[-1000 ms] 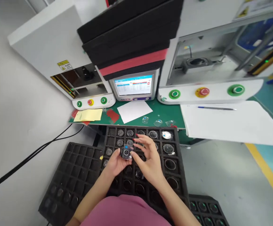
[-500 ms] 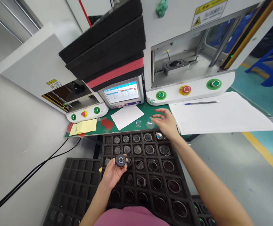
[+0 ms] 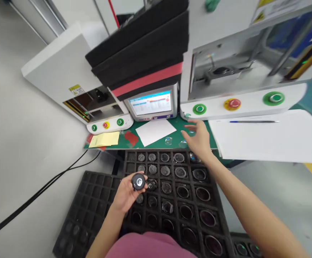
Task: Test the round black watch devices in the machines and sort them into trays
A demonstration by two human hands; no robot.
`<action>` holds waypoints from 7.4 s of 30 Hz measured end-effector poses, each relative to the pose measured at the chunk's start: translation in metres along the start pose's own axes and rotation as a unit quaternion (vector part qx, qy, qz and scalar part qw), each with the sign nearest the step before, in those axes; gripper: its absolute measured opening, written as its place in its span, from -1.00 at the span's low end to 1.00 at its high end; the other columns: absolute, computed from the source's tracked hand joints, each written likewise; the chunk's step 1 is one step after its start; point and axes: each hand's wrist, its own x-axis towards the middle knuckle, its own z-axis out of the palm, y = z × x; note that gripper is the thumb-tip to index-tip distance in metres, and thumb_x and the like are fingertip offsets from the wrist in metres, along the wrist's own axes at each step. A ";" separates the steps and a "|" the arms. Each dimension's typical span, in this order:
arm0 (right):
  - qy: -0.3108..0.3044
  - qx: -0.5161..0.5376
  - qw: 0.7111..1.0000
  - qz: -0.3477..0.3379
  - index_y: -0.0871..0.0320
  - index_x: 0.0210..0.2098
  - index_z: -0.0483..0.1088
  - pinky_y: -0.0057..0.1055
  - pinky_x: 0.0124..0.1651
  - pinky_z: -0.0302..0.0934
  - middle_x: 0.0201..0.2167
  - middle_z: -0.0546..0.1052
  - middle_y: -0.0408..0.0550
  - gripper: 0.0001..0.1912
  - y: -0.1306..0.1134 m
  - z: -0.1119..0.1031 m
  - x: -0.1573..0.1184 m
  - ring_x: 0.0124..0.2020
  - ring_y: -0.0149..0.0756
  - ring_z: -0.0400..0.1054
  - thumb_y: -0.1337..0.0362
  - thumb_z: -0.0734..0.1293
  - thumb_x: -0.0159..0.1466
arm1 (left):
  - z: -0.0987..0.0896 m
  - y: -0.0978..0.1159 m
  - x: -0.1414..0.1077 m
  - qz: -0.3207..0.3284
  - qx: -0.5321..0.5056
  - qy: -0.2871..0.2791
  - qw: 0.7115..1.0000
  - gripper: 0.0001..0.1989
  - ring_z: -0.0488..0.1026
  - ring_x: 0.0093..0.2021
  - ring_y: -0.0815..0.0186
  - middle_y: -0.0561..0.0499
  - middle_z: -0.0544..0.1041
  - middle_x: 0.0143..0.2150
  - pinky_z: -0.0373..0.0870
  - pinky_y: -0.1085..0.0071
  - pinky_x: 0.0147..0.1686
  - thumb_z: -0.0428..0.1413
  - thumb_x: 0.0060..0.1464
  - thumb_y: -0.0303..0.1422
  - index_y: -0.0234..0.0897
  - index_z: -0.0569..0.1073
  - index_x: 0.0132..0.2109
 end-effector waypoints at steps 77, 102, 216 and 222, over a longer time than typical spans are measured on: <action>-0.039 0.260 0.964 -0.049 -0.01 -0.15 0.39 -0.34 -0.15 0.42 -0.23 0.50 -0.12 -0.53 -0.139 -0.022 -0.168 -0.20 -0.28 0.48 0.59 0.45 0.06 | 0.033 0.000 -0.026 0.185 0.228 -0.263 0.919 -0.12 0.56 -0.33 0.36 0.04 0.34 -0.15 0.60 0.45 -0.36 0.45 -0.38 -0.17 0.11 0.40 0.19; -0.189 0.433 0.848 0.241 -0.05 -0.17 0.46 -0.51 -0.53 0.44 -0.20 0.48 -0.13 -0.67 -0.153 -0.021 -0.178 -0.55 -0.49 0.37 0.31 0.53 0.09 | 0.034 0.010 -0.028 0.318 0.359 -0.133 0.867 -0.31 0.58 -0.23 0.28 -0.03 0.59 -0.16 0.54 0.39 -0.22 0.44 -0.23 -0.23 -0.02 0.49 0.12; -0.049 0.432 0.860 0.266 -0.06 -0.16 0.43 -0.30 -0.06 0.43 -0.02 0.50 -0.12 -0.80 -0.153 0.005 -0.186 -0.05 -0.23 0.48 0.15 0.40 0.22 | 0.054 0.013 -0.024 -0.089 -0.139 -0.260 0.951 -0.66 0.21 -0.76 0.50 -0.02 0.46 -0.54 0.09 0.62 -0.84 -0.03 0.25 -0.17 -0.41 0.41 -0.25; -0.042 0.421 0.861 0.281 -0.06 -0.17 0.44 -0.29 -0.01 0.42 -0.01 0.51 -0.11 -0.79 -0.157 0.004 -0.186 -0.04 -0.22 0.48 0.14 0.42 0.19 | 0.055 0.012 -0.029 -0.073 -0.033 -0.222 0.972 -0.67 0.20 -0.75 0.54 0.04 0.42 -0.55 0.04 0.65 -0.82 0.06 0.20 -0.12 -0.34 0.35 -0.30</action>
